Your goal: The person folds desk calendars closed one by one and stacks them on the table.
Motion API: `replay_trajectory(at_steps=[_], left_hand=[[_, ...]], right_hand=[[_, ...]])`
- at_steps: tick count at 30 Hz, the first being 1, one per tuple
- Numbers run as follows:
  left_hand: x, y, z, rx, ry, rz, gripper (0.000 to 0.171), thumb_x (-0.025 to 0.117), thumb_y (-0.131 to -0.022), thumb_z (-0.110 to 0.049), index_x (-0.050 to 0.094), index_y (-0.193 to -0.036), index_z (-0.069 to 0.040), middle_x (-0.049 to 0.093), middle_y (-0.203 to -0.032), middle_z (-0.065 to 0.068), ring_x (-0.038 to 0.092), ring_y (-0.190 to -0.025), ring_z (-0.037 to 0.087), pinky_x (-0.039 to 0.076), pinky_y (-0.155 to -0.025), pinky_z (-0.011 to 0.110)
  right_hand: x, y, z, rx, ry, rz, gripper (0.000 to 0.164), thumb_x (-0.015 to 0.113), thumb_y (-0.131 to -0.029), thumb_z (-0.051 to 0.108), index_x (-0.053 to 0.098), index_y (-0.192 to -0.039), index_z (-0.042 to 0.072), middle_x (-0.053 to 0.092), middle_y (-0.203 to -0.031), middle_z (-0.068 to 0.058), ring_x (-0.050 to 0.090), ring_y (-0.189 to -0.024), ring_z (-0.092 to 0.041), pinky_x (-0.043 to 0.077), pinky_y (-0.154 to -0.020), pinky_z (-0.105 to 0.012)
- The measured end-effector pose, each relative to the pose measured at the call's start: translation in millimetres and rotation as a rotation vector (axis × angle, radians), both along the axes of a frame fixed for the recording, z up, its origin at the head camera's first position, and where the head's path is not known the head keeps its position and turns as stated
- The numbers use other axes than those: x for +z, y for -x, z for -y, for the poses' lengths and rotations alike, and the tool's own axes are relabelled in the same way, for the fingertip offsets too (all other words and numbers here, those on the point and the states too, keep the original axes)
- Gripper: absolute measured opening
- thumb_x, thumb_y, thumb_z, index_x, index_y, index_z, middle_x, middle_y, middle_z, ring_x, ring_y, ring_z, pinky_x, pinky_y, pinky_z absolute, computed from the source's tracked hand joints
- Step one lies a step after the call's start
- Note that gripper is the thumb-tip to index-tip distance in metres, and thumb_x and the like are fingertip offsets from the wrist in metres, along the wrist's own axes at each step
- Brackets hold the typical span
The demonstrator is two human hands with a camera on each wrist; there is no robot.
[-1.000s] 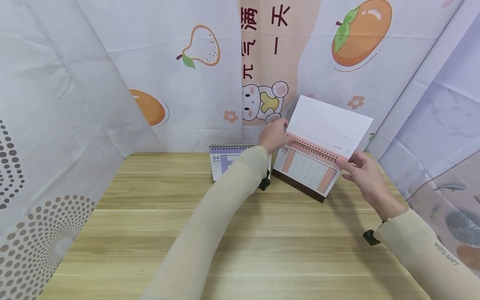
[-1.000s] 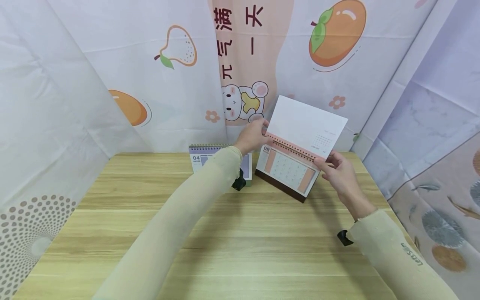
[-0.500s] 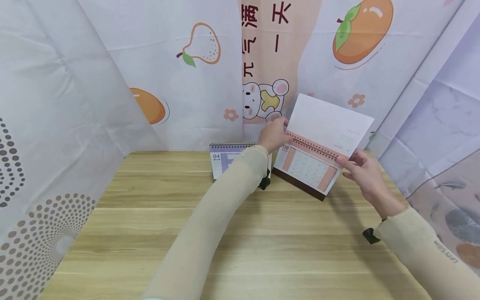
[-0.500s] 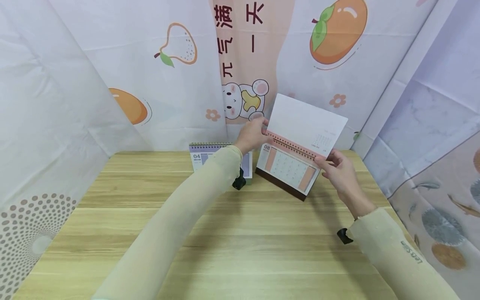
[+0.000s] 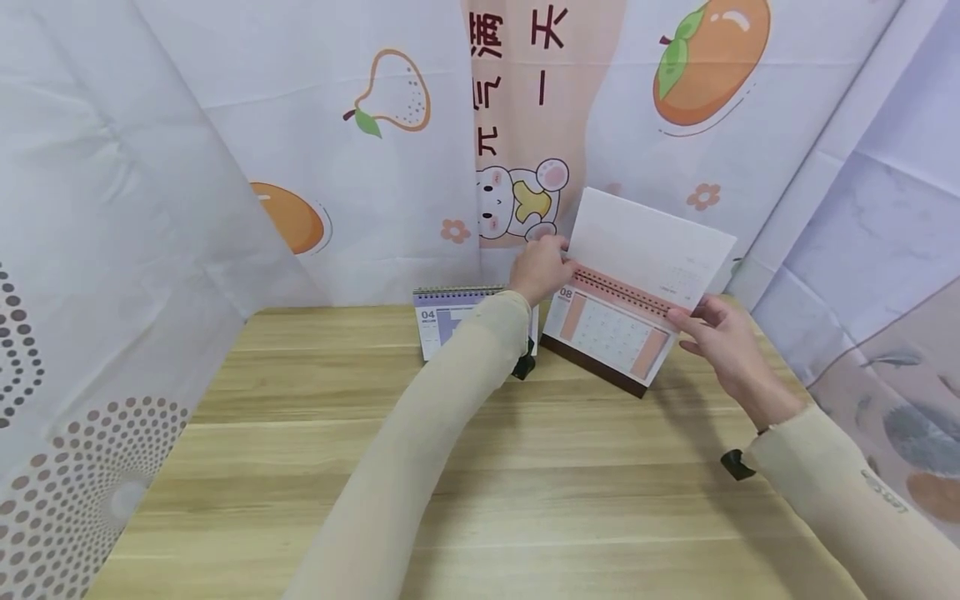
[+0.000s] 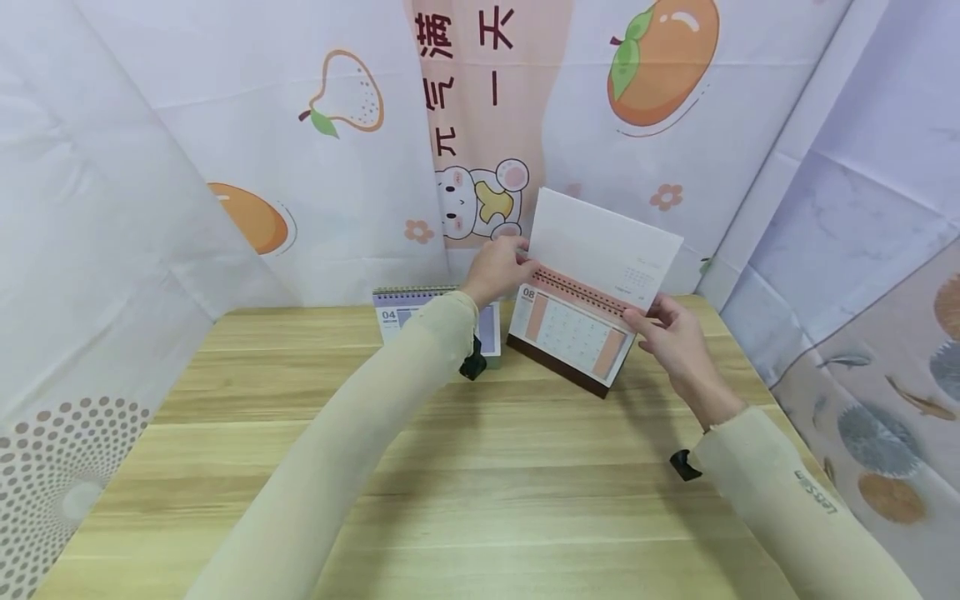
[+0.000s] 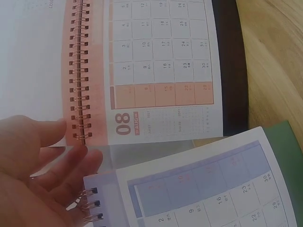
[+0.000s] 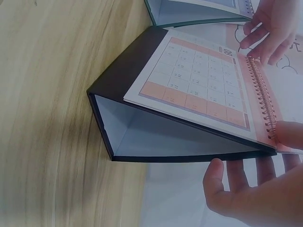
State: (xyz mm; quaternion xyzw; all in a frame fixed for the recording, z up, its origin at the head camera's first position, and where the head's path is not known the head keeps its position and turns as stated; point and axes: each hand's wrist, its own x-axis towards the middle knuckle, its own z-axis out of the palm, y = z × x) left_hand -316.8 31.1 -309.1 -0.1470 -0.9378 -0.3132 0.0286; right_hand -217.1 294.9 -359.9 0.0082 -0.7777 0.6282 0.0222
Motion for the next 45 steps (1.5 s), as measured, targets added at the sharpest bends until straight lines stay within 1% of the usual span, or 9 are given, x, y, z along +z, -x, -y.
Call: replay_trajectory(at_steps=[7,14,21,24,27,32,36,39,45], left_hand=[[-4.9,-1.4,3,-0.037,-0.024,0.035,0.049,0.065,-0.102,-0.026,0.054,-0.146,-0.007,0.066,-0.132,0.009,0.067,-0.093,0.014,0.054,-0.078,0.023],[-5.6,-2.0,13,-0.035,-0.003,0.07,0.053,0.067,-0.1,-0.024,0.051,-0.148,-0.006,0.065,-0.133,0.011,0.061,-0.065,0.014,0.048,-0.059,0.022],[-2.2,-7.1,13,-0.065,0.015,0.107,0.058,0.065,-0.101,-0.024,0.044,-0.152,-0.005,0.05,-0.151,0.012,0.052,-0.057,0.012,0.047,-0.058,0.022],[-1.4,-8.7,12,-0.074,0.029,0.1,0.06,0.064,-0.101,-0.025,0.042,-0.153,-0.005,0.048,-0.153,0.011,0.058,-0.065,0.015,0.05,-0.066,0.024],[-1.3,-9.1,11,-0.085,0.052,0.09,0.061,0.063,-0.102,-0.028,0.04,-0.154,-0.005,0.046,-0.154,0.011,0.067,-0.094,0.019,0.053,-0.086,0.027],[-1.7,-7.9,11,-0.102,0.013,0.096,0.062,0.042,-0.108,-0.048,0.04,-0.155,-0.008,0.046,-0.155,0.008,0.045,-0.141,0.024,0.037,-0.114,0.037],[-0.3,-7.6,11,-0.106,-0.037,0.144,0.074,0.018,-0.105,-0.065,0.039,-0.157,-0.017,0.043,-0.158,0.003,0.039,-0.145,0.025,0.032,-0.117,0.041],[1.7,-8.9,10,-0.109,-0.046,0.172,0.08,0.01,-0.102,-0.07,0.037,-0.158,-0.021,0.041,-0.159,0.002,0.037,-0.146,0.026,0.031,-0.117,0.044],[3.7,-12.3,12,-0.08,-0.096,0.239,0.099,-0.003,-0.092,-0.079,0.036,-0.158,-0.017,0.04,-0.16,0.006,0.038,-0.145,0.028,0.033,-0.115,0.048]], right_hand=[[-2.4,0.7,1,0.006,0.057,0.006,0.02,0.069,-0.099,0.02,0.064,-0.118,0.016,0.066,-0.103,0.011,0.062,-0.095,-0.002,0.054,-0.075,-0.019],[-6.7,8.0,10,0.014,-0.04,-0.019,0.022,0.067,-0.1,0.023,0.063,-0.119,0.014,0.064,-0.106,0.013,0.061,-0.1,-0.003,0.055,-0.079,-0.022],[-8.3,8.1,10,-0.001,-0.081,-0.035,0.016,0.065,-0.102,0.023,0.064,-0.117,0.017,0.061,-0.105,0.012,0.061,-0.098,-0.002,0.055,-0.078,-0.022],[-7.9,7.1,10,0.0,-0.088,-0.046,0.017,0.064,-0.102,0.023,0.064,-0.118,0.017,0.06,-0.105,0.011,0.06,-0.097,-0.002,0.054,-0.078,-0.022],[-7.2,5.8,9,0.001,-0.089,-0.045,0.018,0.064,-0.102,0.023,0.063,-0.119,0.015,0.06,-0.105,0.011,0.06,-0.097,-0.003,0.054,-0.078,-0.022],[-7.4,6.0,7,0.003,-0.109,-0.048,0.022,0.063,-0.102,0.024,0.063,-0.123,0.015,0.061,-0.106,0.012,0.06,-0.098,-0.003,0.054,-0.078,-0.022],[-7.4,5.5,6,-0.009,-0.118,-0.056,0.022,0.064,-0.102,0.024,0.064,-0.123,0.015,0.061,-0.106,0.014,0.06,-0.096,-0.002,0.053,-0.078,-0.021],[-7.2,4.1,5,-0.018,-0.117,-0.071,0.021,0.064,-0.102,0.023,0.064,-0.122,0.015,0.062,-0.105,0.015,0.061,-0.095,-0.002,0.053,-0.078,-0.02],[-7.4,2.3,2,-0.016,-0.108,-0.095,0.025,0.063,-0.103,0.021,0.063,-0.124,0.008,0.062,-0.107,0.015,0.062,-0.096,-0.001,0.055,-0.08,-0.021]])
